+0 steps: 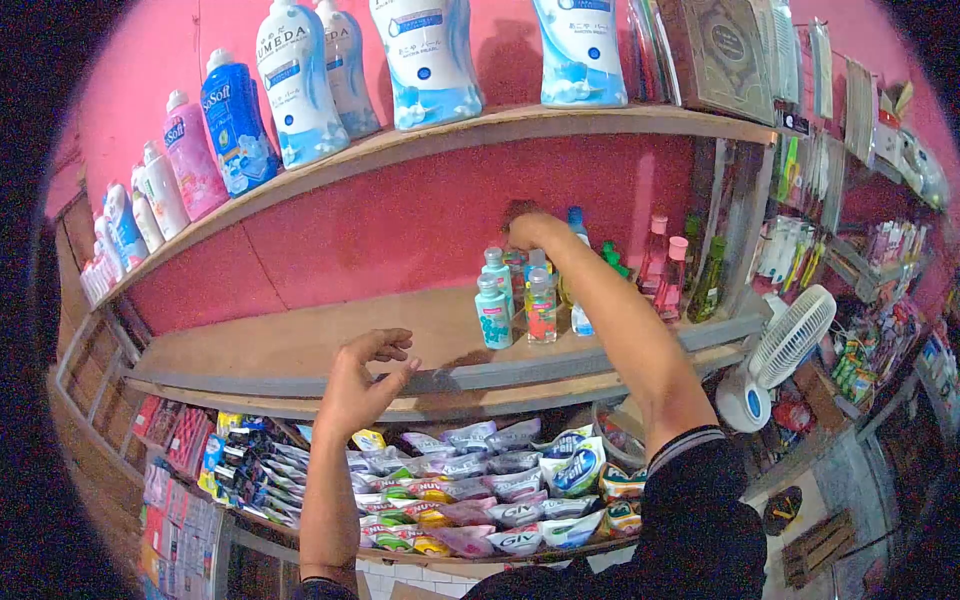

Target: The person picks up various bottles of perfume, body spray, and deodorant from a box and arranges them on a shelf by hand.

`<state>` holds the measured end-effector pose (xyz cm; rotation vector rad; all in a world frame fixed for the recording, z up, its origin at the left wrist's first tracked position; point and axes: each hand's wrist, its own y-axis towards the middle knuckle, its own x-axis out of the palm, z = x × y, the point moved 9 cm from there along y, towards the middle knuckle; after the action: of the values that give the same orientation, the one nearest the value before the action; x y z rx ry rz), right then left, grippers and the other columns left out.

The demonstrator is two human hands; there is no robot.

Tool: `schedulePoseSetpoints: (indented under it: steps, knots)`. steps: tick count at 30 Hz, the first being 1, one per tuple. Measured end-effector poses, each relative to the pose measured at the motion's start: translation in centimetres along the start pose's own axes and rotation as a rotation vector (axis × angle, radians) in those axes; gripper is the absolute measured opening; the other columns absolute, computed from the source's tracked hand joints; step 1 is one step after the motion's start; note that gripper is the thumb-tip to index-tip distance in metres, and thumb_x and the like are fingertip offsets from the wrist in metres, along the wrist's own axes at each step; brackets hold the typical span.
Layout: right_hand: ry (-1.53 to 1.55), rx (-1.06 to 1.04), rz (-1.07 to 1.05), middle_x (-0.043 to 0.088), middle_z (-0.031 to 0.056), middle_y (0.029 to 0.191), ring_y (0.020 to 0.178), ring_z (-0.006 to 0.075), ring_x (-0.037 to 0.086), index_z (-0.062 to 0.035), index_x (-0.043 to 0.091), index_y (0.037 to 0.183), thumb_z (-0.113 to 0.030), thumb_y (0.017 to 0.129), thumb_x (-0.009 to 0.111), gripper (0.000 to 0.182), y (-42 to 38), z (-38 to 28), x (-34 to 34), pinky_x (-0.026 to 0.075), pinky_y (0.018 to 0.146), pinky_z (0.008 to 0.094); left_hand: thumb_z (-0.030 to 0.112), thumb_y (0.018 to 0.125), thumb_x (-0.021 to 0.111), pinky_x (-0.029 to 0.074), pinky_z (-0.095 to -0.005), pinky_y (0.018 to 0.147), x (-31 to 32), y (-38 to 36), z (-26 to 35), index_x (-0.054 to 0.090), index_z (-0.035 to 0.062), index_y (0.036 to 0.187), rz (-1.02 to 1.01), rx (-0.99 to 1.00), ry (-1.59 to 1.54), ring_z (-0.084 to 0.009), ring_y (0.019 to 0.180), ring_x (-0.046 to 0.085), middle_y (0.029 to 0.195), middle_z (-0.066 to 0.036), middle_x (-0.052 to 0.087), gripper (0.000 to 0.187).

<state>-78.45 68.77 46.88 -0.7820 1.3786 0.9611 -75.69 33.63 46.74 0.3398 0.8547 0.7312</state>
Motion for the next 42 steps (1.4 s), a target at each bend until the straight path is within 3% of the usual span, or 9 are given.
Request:
schedulePoseSetpoints:
  steps: [2,8,14,18,24,27,33,36,42]
  knots:
    - [-0.007,-0.007,-0.064,0.065,0.0198,0.117,0.107,0.0359,0.063,-0.0026,0.069,0.11,-0.05,0.09,0.05,0.055,-0.9,-0.4,-0.3,0.048,0.093,0.0447,0.012,0.08,0.075,0.055,-0.0345,0.077,0.2,-0.1,-0.1,0.066,-0.0036,0.109,0.0,-0.021,-0.014,-0.0196,0.092,0.067,0.106,-0.014,0.069,0.034]
    - [-0.008,-0.01,-0.04,0.063,0.0221,0.118,0.111,0.0353,0.061,-0.0034,0.069,0.111,-0.047,0.088,0.055,0.051,-0.2,0.4,0.1,0.046,0.097,0.0435,0.011,0.081,0.074,0.054,-0.0337,0.08,0.2,-0.6,0.2,0.065,-0.0041,0.109,0.006,-0.039,-0.015,-0.0204,0.093,0.067,0.106,-0.015,0.069,0.033]
    - [0.193,-0.149,0.348,0.066,0.0252,0.107,0.099,0.0372,0.065,0.0011,0.071,0.1,-0.037,0.083,0.061,0.043,-1.2,0.9,-3.2,0.051,0.088,0.0439,0.008,0.08,0.073,0.052,-0.034,0.082,-1.6,-3.6,1.3,0.066,-0.0052,0.105,0.201,0.048,0.036,-0.0248,0.091,0.067,0.099,-0.016,0.069,0.029]
    - [0.411,-0.266,0.541,0.068,0.0219,0.103,0.093,0.0352,0.067,-0.0035,0.067,0.114,-0.027,0.079,0.072,0.042,-6.5,-1.6,-7.2,0.052,0.084,0.04,0.002,0.077,0.072,0.05,-0.0307,0.081,-3.0,-9.8,0.5,0.066,-0.0041,0.098,0.356,-0.062,0.11,-0.0204,0.088,0.066,0.092,-0.014,0.069,0.022]
    - [0.555,-0.457,0.58,0.07,0.0176,0.098,0.084,0.0241,0.067,-0.0014,0.067,0.112,-0.02,0.08,0.074,0.038,-15.9,-6.2,-10.7,0.053,0.078,0.0356,0.006,0.089,0.066,0.049,-0.0262,0.075,-2.9,-26.5,-8.8,0.066,-0.003,0.098,0.713,-0.425,-0.044,-0.0113,0.081,0.062,0.091,-0.007,0.068,0.013]
    - [0.68,-0.589,0.53,0.069,0.0193,0.105,0.095,0.0293,0.067,-0.0002,0.067,0.111,-0.024,0.08,0.073,0.039,-20.5,-8.9,-10.8,0.053,0.081,0.0388,0.009,0.088,0.067,0.05,-0.0273,0.071,-1.4,-35.0,-11.8,0.066,-0.0048,0.099,0.743,-0.594,0.173,-0.012,0.076,0.063,0.086,-0.008,0.068,0.017]
    - [0.922,-0.836,0.218,0.069,0.0134,0.099,0.082,0.0213,0.065,-0.0018,0.066,0.113,-0.02,0.08,0.074,0.039,-30.5,-18.3,-5.8,0.05,0.068,0.0326,0.014,0.083,0.069,0.055,-0.0351,0.074,3.6,-46.2,-14.4,0.067,-0.0044,0.098,0.49,-0.916,0.403,-0.0271,0.079,0.069,0.091,-0.02,0.069,0.024]
    - [0.998,-0.988,0.009,0.069,0.0105,0.099,0.084,0.016,0.064,-0.0024,0.068,0.112,-0.009,0.077,0.076,0.036,-34.5,-24.9,-0.8,0.05,0.071,0.0287,0.022,0.084,0.068,0.055,-0.039,0.078,6.5,-49.1,-13.2,0.067,-0.003,0.105,0.422,-0.992,0.265,-0.0305,0.085,0.069,0.095,-0.02,0.07,0.032]
    - [0.803,-1.098,-0.593,0.068,0.0154,0.104,0.087,0.0217,0.066,0.0002,0.062,0.119,-0.021,0.083,0.074,0.044,-43.7,-37.7,18.2,0.053,0.075,0.0338,0.019,0.081,0.067,0.053,-0.0438,0.082,11.0,-59.8,-7.8,0.066,-0.0017,0.107,0.465,-1.036,0.312,-0.038,0.09,0.066,0.099,-0.023,0.068,0.034]
